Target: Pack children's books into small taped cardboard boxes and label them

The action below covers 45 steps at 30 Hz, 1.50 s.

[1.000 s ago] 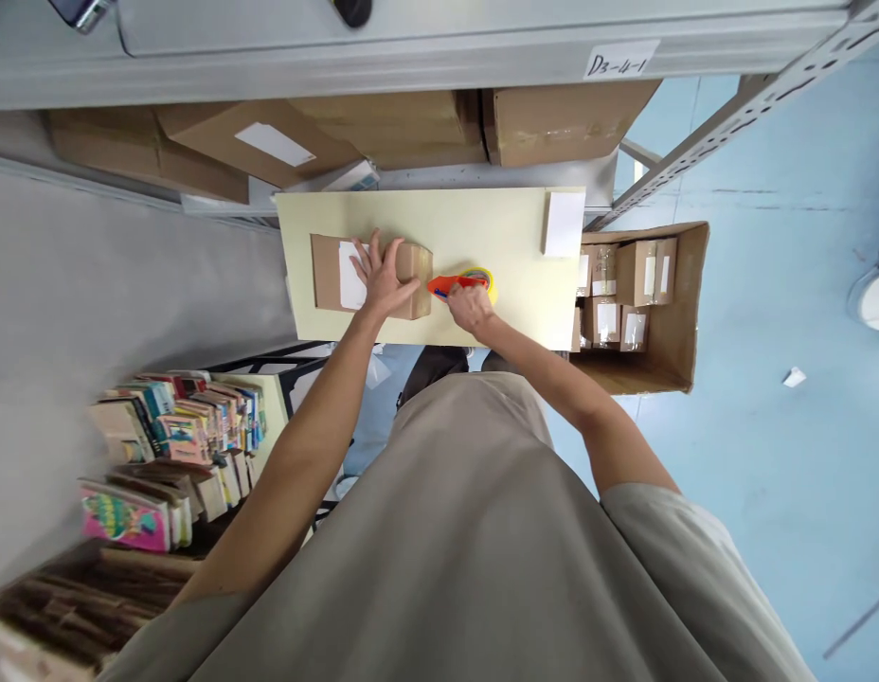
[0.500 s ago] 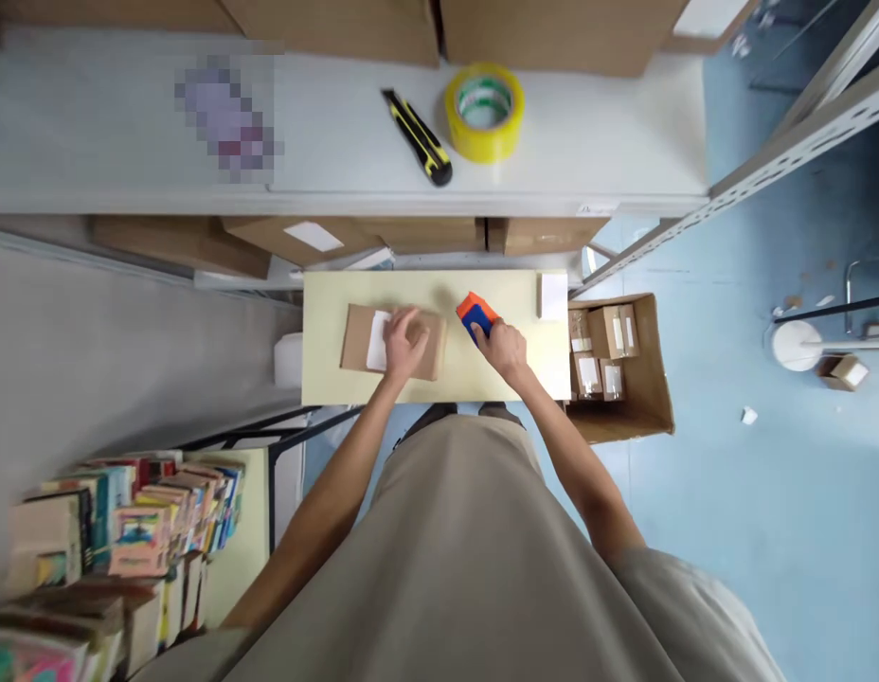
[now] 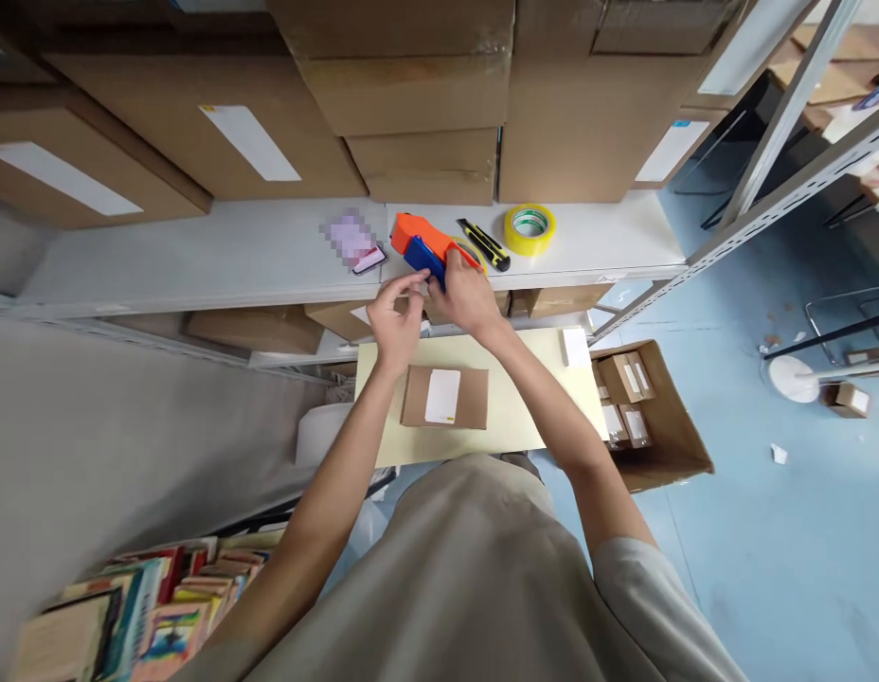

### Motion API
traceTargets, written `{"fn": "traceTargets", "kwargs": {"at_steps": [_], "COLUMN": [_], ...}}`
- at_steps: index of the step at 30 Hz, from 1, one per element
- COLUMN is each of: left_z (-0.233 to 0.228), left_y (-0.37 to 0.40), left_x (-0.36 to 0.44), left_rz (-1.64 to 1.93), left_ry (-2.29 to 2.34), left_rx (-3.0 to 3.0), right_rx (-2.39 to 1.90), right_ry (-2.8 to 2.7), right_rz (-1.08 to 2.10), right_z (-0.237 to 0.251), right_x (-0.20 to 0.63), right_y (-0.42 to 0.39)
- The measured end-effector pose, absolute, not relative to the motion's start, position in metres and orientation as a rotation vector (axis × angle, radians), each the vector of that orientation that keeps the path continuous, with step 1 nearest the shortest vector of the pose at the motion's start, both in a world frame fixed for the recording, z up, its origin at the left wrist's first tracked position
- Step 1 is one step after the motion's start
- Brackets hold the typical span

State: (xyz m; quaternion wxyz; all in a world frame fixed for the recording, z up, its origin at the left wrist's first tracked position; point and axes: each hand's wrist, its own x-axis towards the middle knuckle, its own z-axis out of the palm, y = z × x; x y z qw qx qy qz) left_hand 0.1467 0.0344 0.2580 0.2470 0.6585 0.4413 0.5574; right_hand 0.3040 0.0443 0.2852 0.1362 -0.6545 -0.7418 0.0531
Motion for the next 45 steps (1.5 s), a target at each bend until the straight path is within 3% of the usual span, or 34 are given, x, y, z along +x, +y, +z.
{"fn": "traceTargets", "kwargs": {"at_steps": [4,14,21,25,30,36,45], "left_z": [0.248,0.207,0.144,0.102,0.074,0.053,0.048], "left_y": [0.051,0.006,-0.056,-0.114,-0.154,-0.152,-0.162], "left_x": [0.131,0.108,0.121,0.128,0.14,0.149,0.181], "left_rz": [1.511,1.313,0.815,0.377,-0.116,-0.176,-0.109], "left_ry": [1.138,1.099,1.214,1.21,1.196,1.287,1.493], "left_rx": [1.66,1.569,1.824,2.014,2.143,2.193,2.077], "right_rx": [-1.97,-2.032,-1.794,-1.881,-2.145,-2.157,-1.991], "right_ry": [-2.212,-2.203,-2.078,-2.042,-1.925,-2.147,-2.347], "right_rz": [-0.059,-0.146,-0.133,0.092,0.642,1.129,1.484], "right_z": [0.28,0.235,0.218,0.17,0.078,0.025,0.021], "right_x": [0.279,0.281,0.3,0.326,0.361,0.374,0.371], "right_y": [0.096,0.134,0.087,-0.001,-0.11,-0.185,-0.198]}}
